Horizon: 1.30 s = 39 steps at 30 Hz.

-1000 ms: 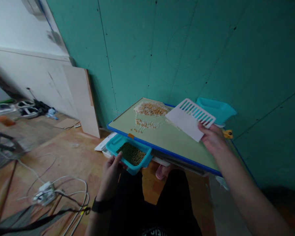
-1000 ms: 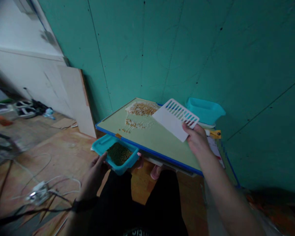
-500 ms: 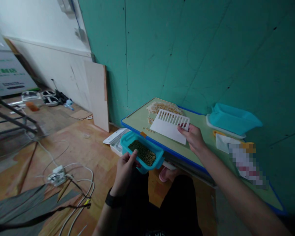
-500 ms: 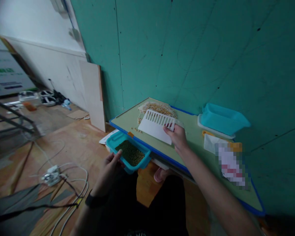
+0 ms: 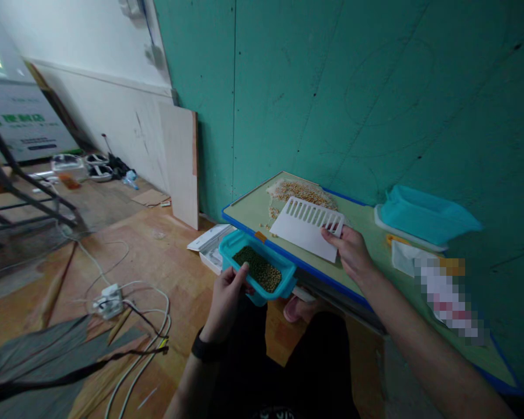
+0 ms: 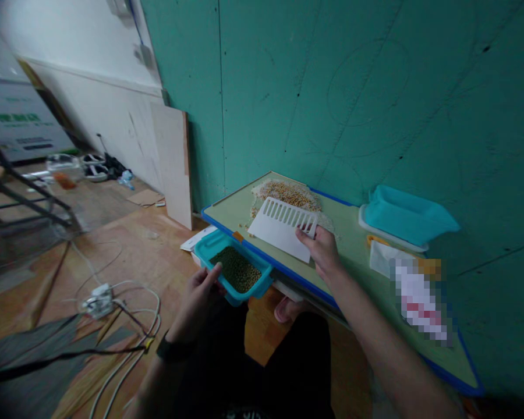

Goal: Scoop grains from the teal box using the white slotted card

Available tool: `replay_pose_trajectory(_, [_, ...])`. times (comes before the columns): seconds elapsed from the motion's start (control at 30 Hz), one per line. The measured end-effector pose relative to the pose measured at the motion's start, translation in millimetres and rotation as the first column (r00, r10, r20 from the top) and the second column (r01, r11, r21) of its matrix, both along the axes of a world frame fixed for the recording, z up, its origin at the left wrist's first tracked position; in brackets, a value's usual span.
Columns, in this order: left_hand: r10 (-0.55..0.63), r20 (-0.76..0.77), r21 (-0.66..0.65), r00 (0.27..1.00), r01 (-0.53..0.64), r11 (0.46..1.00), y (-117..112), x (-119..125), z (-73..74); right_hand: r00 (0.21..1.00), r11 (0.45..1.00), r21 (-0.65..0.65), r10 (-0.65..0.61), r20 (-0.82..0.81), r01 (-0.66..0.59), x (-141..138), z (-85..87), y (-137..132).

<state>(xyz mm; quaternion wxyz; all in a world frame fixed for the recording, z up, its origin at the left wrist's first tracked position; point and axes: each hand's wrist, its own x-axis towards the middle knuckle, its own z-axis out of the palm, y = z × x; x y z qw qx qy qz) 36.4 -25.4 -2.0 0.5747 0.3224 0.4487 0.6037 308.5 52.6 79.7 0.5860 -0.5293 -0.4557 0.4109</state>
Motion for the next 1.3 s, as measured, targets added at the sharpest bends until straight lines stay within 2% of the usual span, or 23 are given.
replay_pose_trajectory(0.17, [-0.004,0.023,0.006,1.000,0.004,1.000,0.2,0.7,-2.4,1.000,1.000,0.010,0.007,-0.020,-0.007,-2.2,1.5,-8.2])
replay_pose_trajectory(0.43, [0.011,0.002,0.025,1.000,-0.011,1.000,0.1,0.7,-1.5,0.997,0.997,-0.048,0.053,-0.052,-0.055,-14.5,1.2,-22.8])
replay_pose_trajectory(0.63, [0.019,0.002,0.028,1.000,-0.019,0.999,0.4,0.5,-1.6,0.995,1.000,0.022,-0.006,-0.095,0.008,-8.2,-0.3,-17.6])
replay_pose_trajectory(0.9, [0.012,0.010,0.019,1.000,-0.012,1.000,1.8,-0.3,-2.6,0.997,0.998,-0.052,0.022,-0.070,-0.026,-17.5,-5.7,-18.4])
replay_pose_trajectory(1.0, [0.030,0.017,0.013,0.999,-0.030,0.999,2.3,0.9,-3.9,0.998,0.999,-0.007,0.039,-0.058,-0.040,-21.6,-6.3,-21.5])
replay_pose_trajectory(1.07, [0.058,0.018,0.011,0.998,-0.058,0.998,3.1,1.1,-4.6,1.000,0.998,0.057,-0.001,-0.023,0.002,-22.9,-6.9,-20.3])
replay_pose_trajectory(1.17, [0.086,0.003,0.018,0.996,-0.086,0.996,6.1,-2.1,-4.3,0.990,0.983,0.160,-0.107,0.091,0.092,-25.0,-8.6,-12.4])
replay_pose_trajectory(1.3, [0.086,-0.029,0.015,0.996,-0.085,0.996,11.5,-11.5,-0.1,0.957,0.967,0.237,-0.157,0.245,0.098,-31.3,-11.3,1.6])
